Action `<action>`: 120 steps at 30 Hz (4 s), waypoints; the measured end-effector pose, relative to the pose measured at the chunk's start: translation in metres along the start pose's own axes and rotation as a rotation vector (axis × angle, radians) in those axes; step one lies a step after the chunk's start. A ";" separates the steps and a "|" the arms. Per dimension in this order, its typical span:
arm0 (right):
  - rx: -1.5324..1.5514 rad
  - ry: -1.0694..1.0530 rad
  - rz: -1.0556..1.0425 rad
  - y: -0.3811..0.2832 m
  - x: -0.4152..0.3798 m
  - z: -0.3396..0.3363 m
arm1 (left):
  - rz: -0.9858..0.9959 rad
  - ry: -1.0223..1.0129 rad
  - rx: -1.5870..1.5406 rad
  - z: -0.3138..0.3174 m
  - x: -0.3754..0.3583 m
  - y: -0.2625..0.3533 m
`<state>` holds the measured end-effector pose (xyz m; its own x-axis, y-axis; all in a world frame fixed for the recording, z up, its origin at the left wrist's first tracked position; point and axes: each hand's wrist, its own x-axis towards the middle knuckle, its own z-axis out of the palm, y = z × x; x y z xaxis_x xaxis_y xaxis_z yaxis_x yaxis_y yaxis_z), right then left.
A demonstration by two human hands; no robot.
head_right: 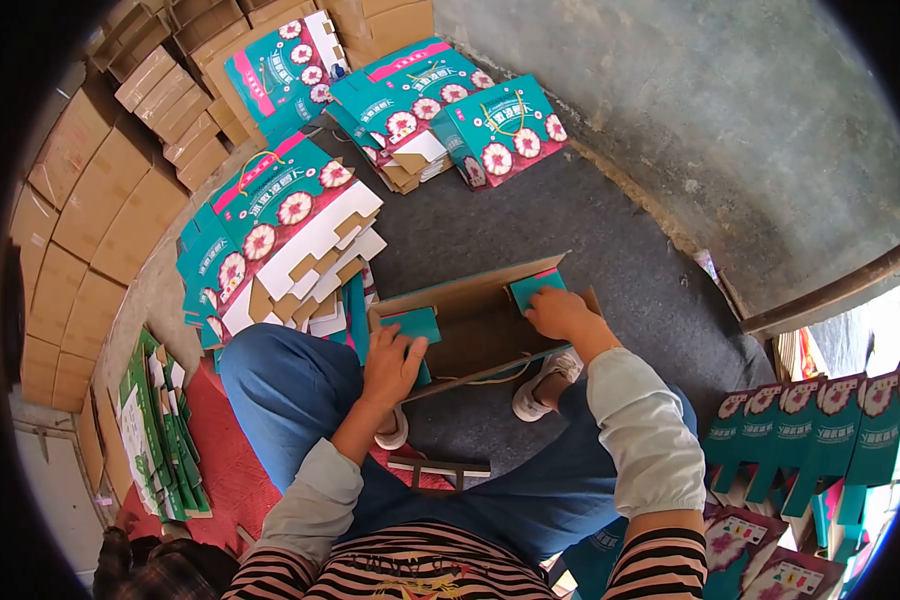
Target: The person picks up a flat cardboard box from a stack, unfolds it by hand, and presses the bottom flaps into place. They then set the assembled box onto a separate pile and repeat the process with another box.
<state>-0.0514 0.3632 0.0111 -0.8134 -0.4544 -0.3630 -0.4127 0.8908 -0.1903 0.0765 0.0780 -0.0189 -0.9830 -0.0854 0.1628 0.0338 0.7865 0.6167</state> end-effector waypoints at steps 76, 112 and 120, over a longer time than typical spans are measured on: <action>0.274 -0.366 -0.004 0.021 -0.017 -0.048 | -0.171 -0.134 -0.080 0.005 -0.002 -0.042; 1.159 1.311 1.166 0.227 -0.232 0.303 | 0.131 -0.650 -0.469 0.322 0.037 0.153; 1.746 2.038 1.608 0.250 -0.249 0.308 | 0.210 -1.111 -0.331 0.403 0.028 0.175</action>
<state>0.1745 0.6976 -0.2265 0.2356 0.8223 -0.5181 -0.2463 -0.4652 -0.8503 -0.0181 0.4601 -0.2167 -0.5650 0.7352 -0.3745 0.0984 0.5107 0.8541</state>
